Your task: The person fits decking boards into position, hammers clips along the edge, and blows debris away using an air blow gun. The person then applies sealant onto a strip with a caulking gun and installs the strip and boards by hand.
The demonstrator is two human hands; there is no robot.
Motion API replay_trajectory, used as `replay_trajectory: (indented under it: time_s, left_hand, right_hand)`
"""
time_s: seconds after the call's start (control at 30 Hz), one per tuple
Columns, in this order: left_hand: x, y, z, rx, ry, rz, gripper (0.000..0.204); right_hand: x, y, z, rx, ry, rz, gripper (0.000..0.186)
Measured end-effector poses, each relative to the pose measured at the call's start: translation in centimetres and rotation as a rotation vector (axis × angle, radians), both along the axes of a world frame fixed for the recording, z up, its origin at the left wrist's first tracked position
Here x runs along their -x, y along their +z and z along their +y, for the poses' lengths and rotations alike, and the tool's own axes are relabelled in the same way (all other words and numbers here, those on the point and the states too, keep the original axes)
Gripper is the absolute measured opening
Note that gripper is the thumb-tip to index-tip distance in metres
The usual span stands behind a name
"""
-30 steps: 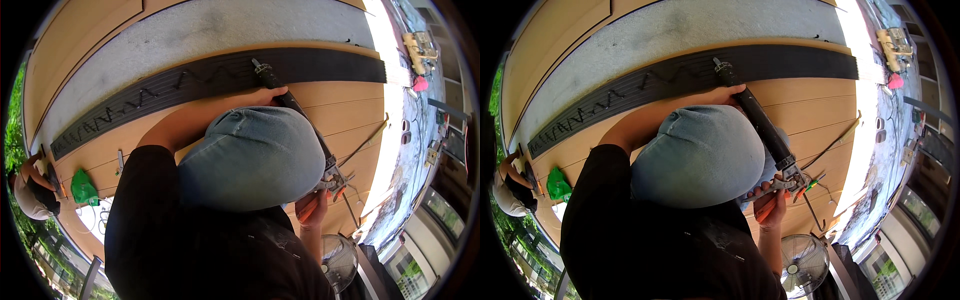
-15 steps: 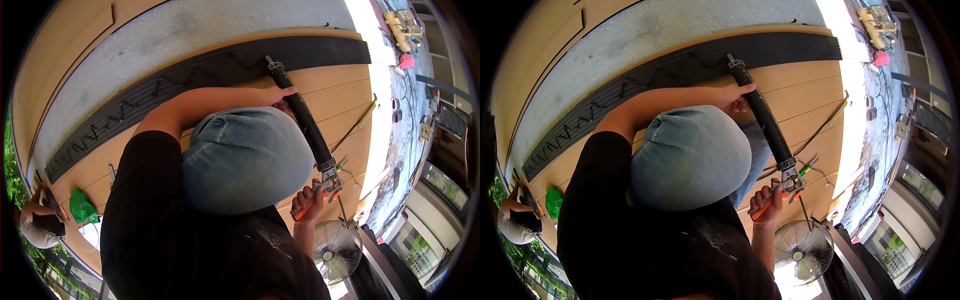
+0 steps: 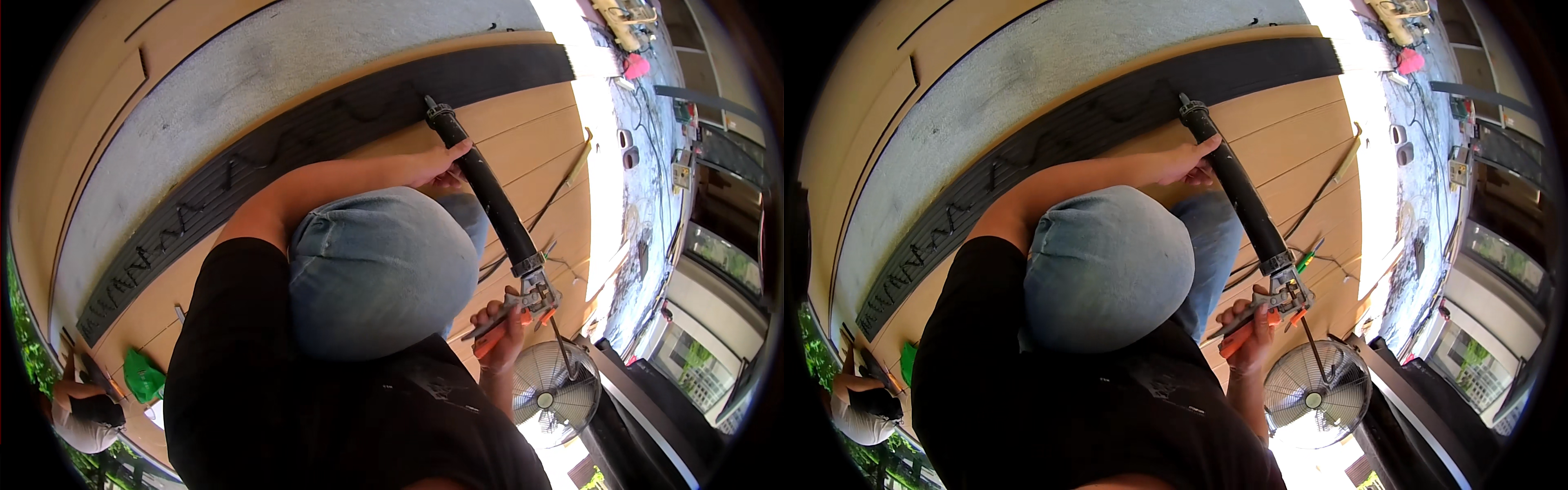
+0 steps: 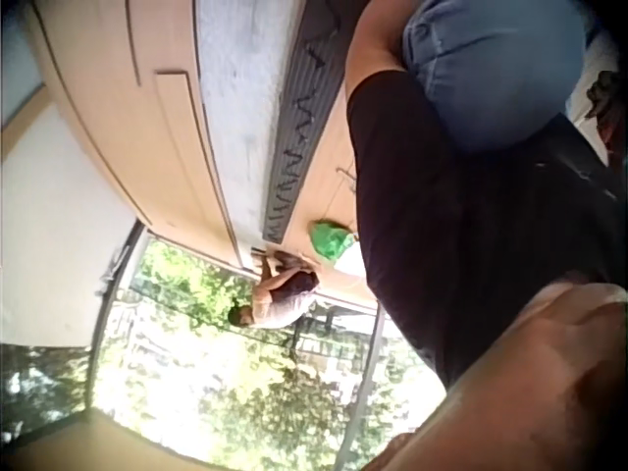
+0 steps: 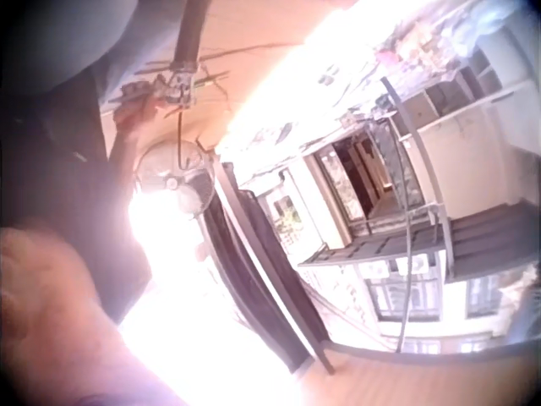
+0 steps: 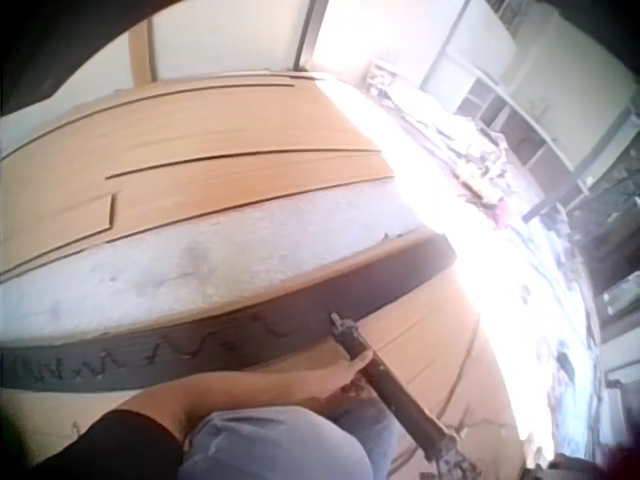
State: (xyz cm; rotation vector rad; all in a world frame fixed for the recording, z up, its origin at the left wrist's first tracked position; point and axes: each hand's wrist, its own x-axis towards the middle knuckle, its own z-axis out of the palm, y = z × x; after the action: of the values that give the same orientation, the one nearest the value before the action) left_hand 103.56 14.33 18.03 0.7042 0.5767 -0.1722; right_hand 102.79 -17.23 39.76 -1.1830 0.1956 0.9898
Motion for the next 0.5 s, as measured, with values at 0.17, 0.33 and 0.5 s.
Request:
replay_trajectory:
  time_s: [0.17,0.33,0.5]
  left_hand:
    - [0.4,-0.8,0.9,-0.020,-0.032,0.016,0.071]
    - [5.8,-0.5,1.4,-0.468,-0.158,-0.114,0.052]
    - [15.4,-6.9,-2.4,-0.754,0.138,0.054,0.029]
  right_hand:
    - [-0.1,0.4,0.9,-0.153,0.041,0.051,0.054]
    - [-1.6,-0.2,-0.1,-0.213,-0.065,0.014,0.046]
    - [-4.1,-2.1,0.1,-0.248,-0.066,-0.067,0.044]
